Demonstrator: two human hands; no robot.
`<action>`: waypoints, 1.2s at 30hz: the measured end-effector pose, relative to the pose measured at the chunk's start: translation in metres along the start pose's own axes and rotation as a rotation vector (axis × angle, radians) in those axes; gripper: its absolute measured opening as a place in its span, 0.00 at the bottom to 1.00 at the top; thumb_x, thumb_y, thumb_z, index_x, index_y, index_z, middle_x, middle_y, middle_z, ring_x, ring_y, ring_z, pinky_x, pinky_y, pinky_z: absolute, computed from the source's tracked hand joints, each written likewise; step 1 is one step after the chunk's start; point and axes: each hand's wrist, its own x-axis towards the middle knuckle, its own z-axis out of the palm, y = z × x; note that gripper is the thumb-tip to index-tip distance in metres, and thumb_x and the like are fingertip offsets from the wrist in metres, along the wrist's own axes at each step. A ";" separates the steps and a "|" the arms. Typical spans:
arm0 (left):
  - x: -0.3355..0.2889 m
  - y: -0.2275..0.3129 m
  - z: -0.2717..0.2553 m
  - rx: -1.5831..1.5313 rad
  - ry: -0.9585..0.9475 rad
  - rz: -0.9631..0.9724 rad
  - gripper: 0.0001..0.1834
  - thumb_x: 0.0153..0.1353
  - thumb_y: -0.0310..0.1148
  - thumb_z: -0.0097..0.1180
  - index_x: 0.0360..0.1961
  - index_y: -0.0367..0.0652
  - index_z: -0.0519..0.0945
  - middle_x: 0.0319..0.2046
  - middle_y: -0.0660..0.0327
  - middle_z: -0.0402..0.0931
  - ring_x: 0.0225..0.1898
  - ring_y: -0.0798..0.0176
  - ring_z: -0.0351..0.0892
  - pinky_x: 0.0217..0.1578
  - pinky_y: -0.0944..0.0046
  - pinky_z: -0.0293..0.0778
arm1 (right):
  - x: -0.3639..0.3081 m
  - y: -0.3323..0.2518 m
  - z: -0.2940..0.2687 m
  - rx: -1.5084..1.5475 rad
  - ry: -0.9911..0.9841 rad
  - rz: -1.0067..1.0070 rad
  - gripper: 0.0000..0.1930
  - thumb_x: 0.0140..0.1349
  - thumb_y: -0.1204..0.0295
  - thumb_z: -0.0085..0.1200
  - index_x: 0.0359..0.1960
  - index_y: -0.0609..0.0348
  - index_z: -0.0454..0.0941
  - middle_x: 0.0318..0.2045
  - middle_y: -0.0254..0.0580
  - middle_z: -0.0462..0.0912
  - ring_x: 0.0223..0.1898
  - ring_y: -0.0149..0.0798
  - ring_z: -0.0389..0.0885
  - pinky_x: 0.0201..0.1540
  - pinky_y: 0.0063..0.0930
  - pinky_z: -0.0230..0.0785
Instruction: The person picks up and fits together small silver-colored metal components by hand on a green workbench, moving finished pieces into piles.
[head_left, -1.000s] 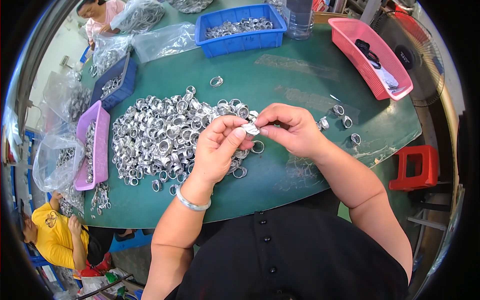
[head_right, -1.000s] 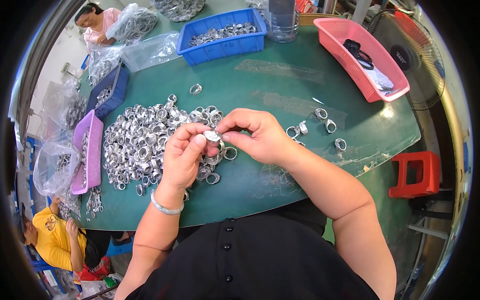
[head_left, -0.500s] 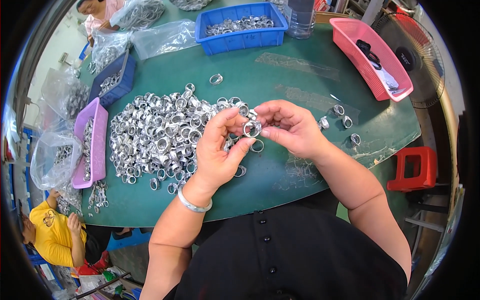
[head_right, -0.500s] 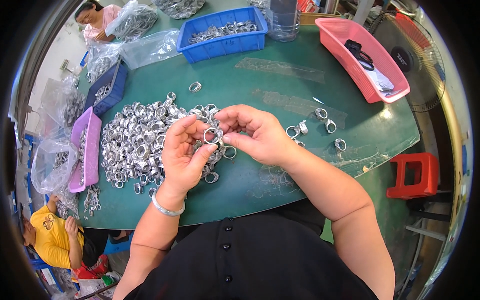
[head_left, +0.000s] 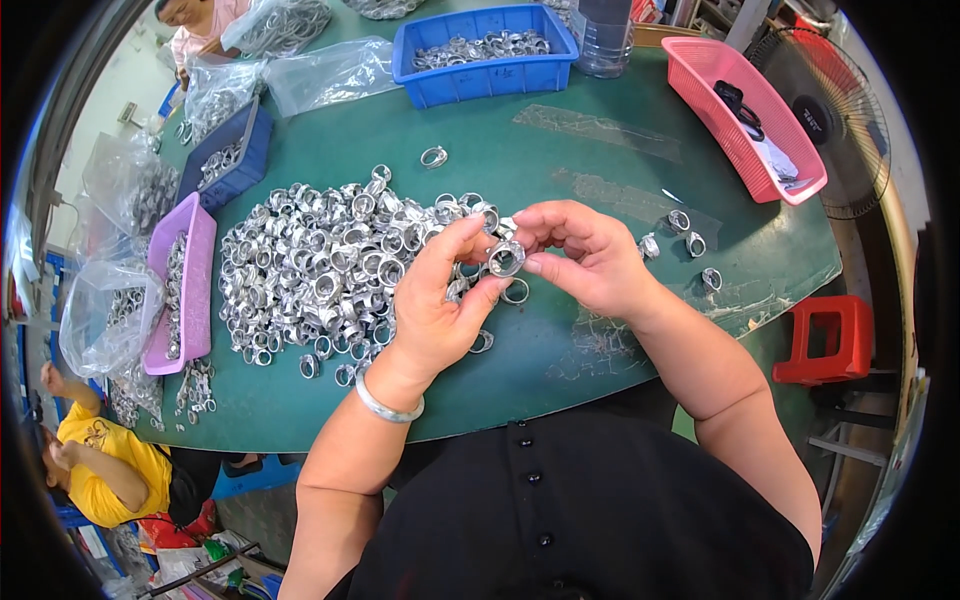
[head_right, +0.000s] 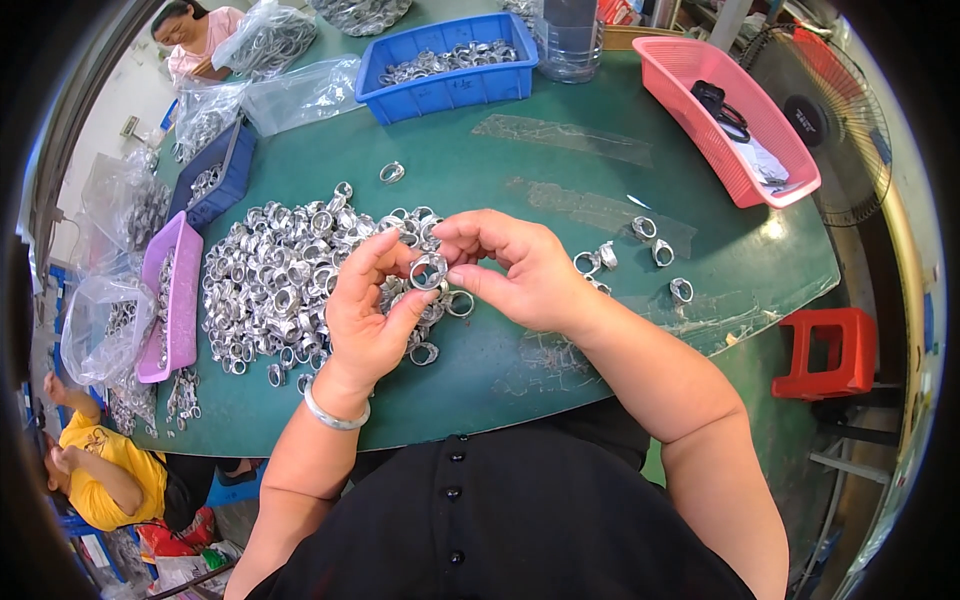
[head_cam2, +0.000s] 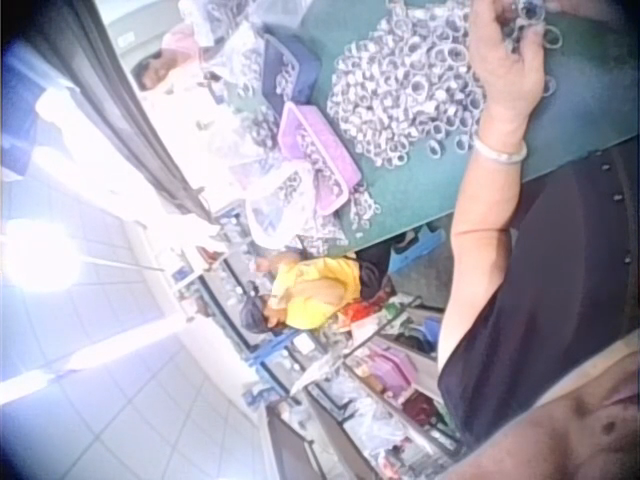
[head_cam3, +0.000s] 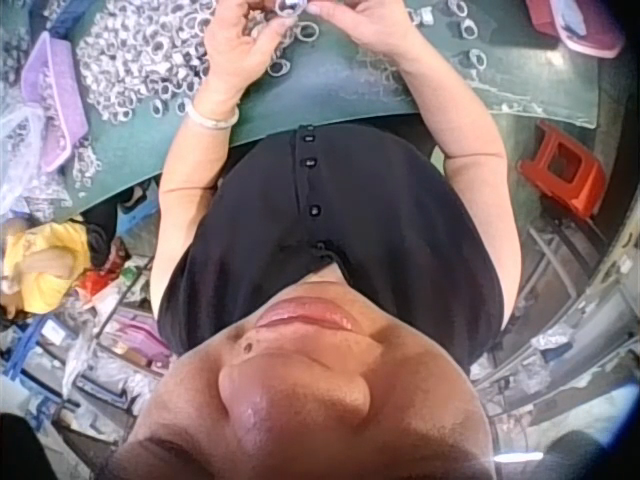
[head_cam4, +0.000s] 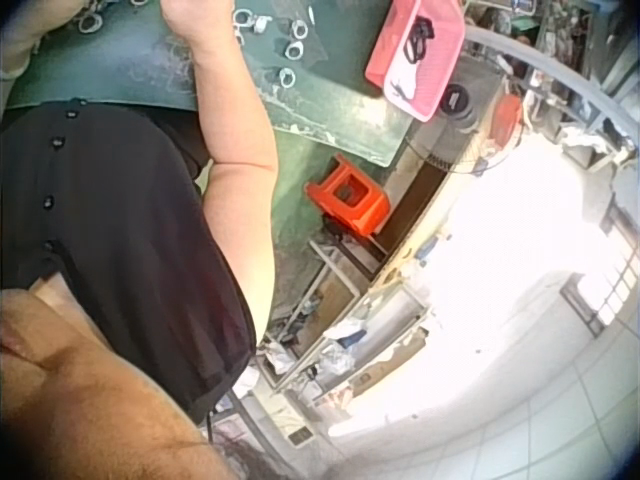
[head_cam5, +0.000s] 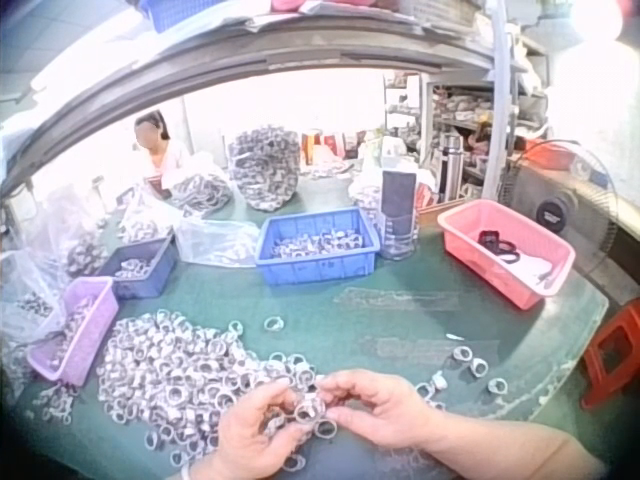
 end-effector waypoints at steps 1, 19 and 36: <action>0.000 0.000 0.000 0.007 -0.002 -0.004 0.33 0.48 0.17 0.62 0.57 0.39 0.68 0.36 0.57 0.78 0.36 0.63 0.79 0.40 0.66 0.75 | 0.000 0.000 -0.001 0.000 0.001 0.000 0.18 0.58 0.84 0.54 0.52 0.64 0.72 0.38 0.35 0.77 0.41 0.27 0.76 0.46 0.23 0.70; 0.003 -0.007 -0.018 -1.262 0.003 -0.653 0.21 0.68 0.31 0.46 0.60 0.38 0.66 0.49 0.52 0.75 0.46 0.61 0.78 0.51 0.61 0.73 | 0.009 -0.010 -0.012 -0.531 0.030 -0.208 0.12 0.54 0.82 0.57 0.42 0.64 0.76 0.33 0.43 0.80 0.34 0.36 0.81 0.37 0.27 0.74; 0.010 -0.001 -0.031 -0.062 0.231 -0.301 0.13 0.62 0.25 0.51 0.48 0.37 0.76 0.40 0.56 0.78 0.39 0.62 0.77 0.46 0.63 0.70 | -0.014 -0.063 -0.062 -1.241 -0.316 0.351 0.29 0.41 0.70 0.67 0.50 0.57 0.73 0.39 0.44 0.79 0.48 0.47 0.75 0.49 0.38 0.69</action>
